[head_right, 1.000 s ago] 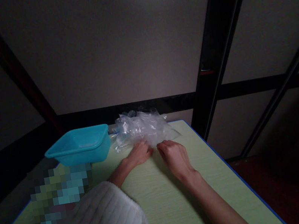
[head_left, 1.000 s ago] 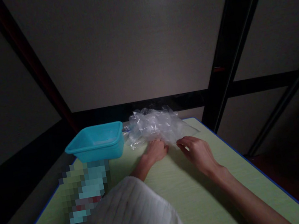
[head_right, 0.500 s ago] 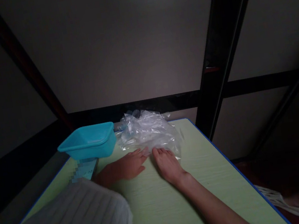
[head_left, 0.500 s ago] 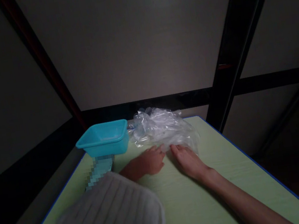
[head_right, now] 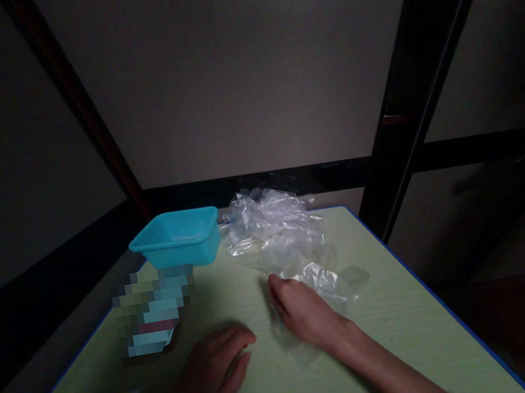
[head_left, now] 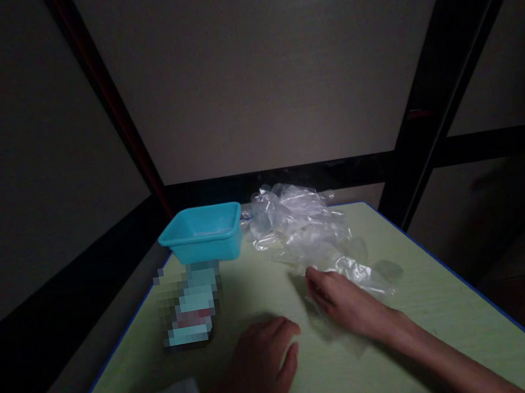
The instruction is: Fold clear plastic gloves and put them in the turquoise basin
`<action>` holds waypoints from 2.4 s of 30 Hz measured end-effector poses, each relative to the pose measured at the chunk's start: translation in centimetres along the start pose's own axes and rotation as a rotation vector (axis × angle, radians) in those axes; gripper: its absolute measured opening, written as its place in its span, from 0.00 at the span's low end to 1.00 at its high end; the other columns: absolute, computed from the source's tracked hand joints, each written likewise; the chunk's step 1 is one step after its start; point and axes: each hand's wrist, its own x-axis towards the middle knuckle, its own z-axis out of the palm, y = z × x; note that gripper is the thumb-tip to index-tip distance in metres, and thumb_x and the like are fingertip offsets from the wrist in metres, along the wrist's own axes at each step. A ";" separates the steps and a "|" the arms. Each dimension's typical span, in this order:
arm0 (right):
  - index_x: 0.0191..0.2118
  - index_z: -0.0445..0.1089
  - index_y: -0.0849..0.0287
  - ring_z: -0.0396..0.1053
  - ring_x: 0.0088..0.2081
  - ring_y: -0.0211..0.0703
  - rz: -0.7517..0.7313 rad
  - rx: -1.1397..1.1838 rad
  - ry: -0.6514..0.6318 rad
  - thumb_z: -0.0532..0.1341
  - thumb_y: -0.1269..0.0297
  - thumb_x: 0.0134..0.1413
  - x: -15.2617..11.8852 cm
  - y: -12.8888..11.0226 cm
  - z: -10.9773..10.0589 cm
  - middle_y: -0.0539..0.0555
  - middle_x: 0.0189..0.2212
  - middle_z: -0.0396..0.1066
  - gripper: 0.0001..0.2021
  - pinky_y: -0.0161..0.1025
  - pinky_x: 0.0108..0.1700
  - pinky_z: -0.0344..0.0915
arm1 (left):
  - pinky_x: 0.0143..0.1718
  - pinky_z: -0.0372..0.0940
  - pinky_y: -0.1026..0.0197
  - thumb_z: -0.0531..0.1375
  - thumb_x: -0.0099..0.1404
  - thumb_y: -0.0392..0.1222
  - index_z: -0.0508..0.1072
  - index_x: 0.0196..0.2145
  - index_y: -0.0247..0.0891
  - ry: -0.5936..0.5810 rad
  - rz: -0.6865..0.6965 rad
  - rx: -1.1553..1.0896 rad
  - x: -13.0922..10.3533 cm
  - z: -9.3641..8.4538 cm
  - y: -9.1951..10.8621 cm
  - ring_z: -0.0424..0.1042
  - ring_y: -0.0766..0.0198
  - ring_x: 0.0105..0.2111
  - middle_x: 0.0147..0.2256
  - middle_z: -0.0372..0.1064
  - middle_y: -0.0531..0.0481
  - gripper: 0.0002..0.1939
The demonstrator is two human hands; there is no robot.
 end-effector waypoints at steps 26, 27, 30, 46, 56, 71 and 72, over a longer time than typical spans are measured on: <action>0.58 0.56 0.62 0.61 0.51 0.60 0.201 0.062 0.436 0.62 0.63 0.44 4.8 8.3 0.1 0.67 0.53 0.60 0.33 0.53 0.50 0.59 | 0.29 0.65 0.66 0.49 0.48 0.22 0.66 0.37 0.37 0.104 -0.158 -0.438 2.4 2.9 -3.0 0.66 0.66 0.29 0.34 0.67 0.49 0.20; 0.56 0.59 0.61 0.64 0.48 0.58 0.168 0.111 0.452 0.62 0.66 0.41 4.9 8.4 0.2 0.65 0.49 0.63 0.31 0.52 0.48 0.60 | 0.29 0.65 0.66 0.49 0.48 0.22 0.67 0.37 0.37 0.098 -0.161 -0.440 2.4 2.9 -3.0 0.66 0.66 0.29 0.34 0.67 0.49 0.20; 0.46 0.68 0.60 0.69 0.36 0.50 0.085 0.248 0.496 0.61 0.72 0.36 5.2 8.7 0.2 0.56 0.35 0.71 0.24 0.45 0.40 0.64 | 0.30 0.65 0.67 0.50 0.47 0.22 0.67 0.37 0.37 0.084 -0.174 -0.450 2.5 2.9 -3.0 0.67 0.67 0.28 0.33 0.67 0.50 0.20; 0.42 0.70 0.59 0.66 0.47 0.53 0.069 0.263 0.929 0.57 0.56 0.46 11.0 10.0 -3.7 0.59 0.44 0.69 0.18 0.50 0.47 0.63 | 0.30 0.62 0.68 0.49 0.47 0.21 0.67 0.35 0.37 0.074 -0.212 -0.480 2.6 2.5 -3.0 0.65 0.68 0.28 0.32 0.68 0.52 0.20; 0.56 0.57 0.61 0.57 0.56 0.58 0.129 0.194 0.739 0.58 0.59 0.44 10.9 11.2 -2.2 0.64 0.56 0.60 0.31 0.57 0.56 0.54 | 0.29 0.63 0.67 0.49 0.47 0.21 0.67 0.35 0.38 0.092 -0.202 -0.494 2.6 2.7 -3.1 0.65 0.68 0.27 0.32 0.68 0.52 0.20; 0.35 0.69 0.58 0.66 0.41 0.45 -0.391 -0.046 0.055 0.52 0.70 0.58 0.5 4.5 -2.0 0.56 0.37 0.68 0.09 0.43 0.43 0.66 | 0.52 0.58 0.50 0.48 0.51 0.22 0.68 0.42 0.39 0.265 0.018 -0.082 2.8 0.7 -4.1 0.62 0.55 0.50 0.47 0.64 0.45 0.23; 0.35 0.69 0.58 0.66 0.39 0.45 -0.395 -0.063 0.019 0.53 0.70 0.58 0.4 4.3 -1.8 0.56 0.36 0.68 0.08 0.42 0.41 0.66 | 0.52 0.59 0.51 0.48 0.53 0.22 0.69 0.42 0.40 0.190 0.063 -0.087 2.6 0.6 -3.6 0.63 0.56 0.49 0.46 0.65 0.45 0.22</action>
